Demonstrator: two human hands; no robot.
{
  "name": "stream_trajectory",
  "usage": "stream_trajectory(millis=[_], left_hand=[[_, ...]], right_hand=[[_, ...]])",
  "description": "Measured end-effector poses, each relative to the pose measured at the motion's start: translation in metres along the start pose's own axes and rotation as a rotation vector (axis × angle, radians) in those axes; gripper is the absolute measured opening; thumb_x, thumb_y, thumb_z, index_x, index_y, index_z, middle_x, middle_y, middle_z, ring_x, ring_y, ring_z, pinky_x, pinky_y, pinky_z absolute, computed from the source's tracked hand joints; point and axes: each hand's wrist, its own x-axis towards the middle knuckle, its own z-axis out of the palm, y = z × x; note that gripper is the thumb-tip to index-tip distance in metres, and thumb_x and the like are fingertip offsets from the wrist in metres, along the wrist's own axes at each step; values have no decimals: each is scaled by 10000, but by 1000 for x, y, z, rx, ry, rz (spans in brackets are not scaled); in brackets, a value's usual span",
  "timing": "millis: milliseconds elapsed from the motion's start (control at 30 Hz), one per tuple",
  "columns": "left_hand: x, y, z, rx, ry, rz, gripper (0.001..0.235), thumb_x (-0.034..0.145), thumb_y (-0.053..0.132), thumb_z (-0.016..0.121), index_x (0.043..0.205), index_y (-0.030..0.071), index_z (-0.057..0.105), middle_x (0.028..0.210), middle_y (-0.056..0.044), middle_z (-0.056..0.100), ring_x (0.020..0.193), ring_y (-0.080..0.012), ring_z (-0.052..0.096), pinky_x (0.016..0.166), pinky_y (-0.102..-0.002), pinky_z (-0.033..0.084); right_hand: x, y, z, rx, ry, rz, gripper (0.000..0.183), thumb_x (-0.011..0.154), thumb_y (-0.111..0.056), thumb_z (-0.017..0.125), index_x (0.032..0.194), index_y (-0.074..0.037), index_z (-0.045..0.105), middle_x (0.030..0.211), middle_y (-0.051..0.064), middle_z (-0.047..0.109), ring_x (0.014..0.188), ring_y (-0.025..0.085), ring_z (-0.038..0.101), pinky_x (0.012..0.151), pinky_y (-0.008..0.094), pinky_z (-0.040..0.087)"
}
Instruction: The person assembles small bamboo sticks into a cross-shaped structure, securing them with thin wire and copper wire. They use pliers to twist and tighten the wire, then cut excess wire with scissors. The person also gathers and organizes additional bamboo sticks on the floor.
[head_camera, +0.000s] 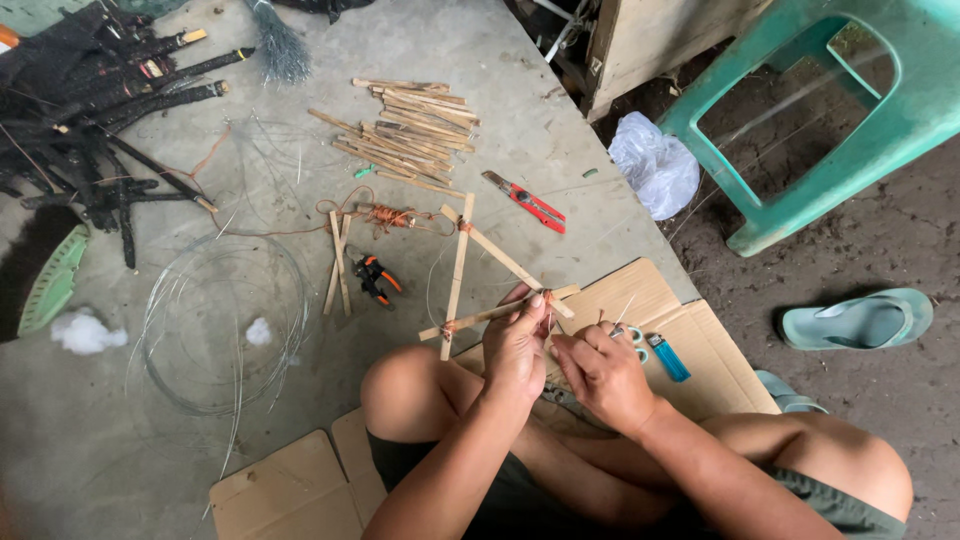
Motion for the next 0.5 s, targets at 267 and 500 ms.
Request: stream_trajectory(millis=[267,500], left_hand=[[-7,-6,-4,115,-120,123,394,910,7,697,1289,-75,628,1029,-105,739,908,-160,689,861,-320,548],[-10,-10,-14,180,-120,-34,398,882,26,725,1266,-39,645,978,-67,727,869,-143,667,823,-315,553]], right_hand=[[29,1,-33,8,-143,-109,217,693,-56,786,891,-109,716,801,52,553,786,267,560,732,422,424],[62,22,-56,35,-212,-111,200,711,-13,750,893,-92,718,802,55,623,755,273,600,678,406,425]])
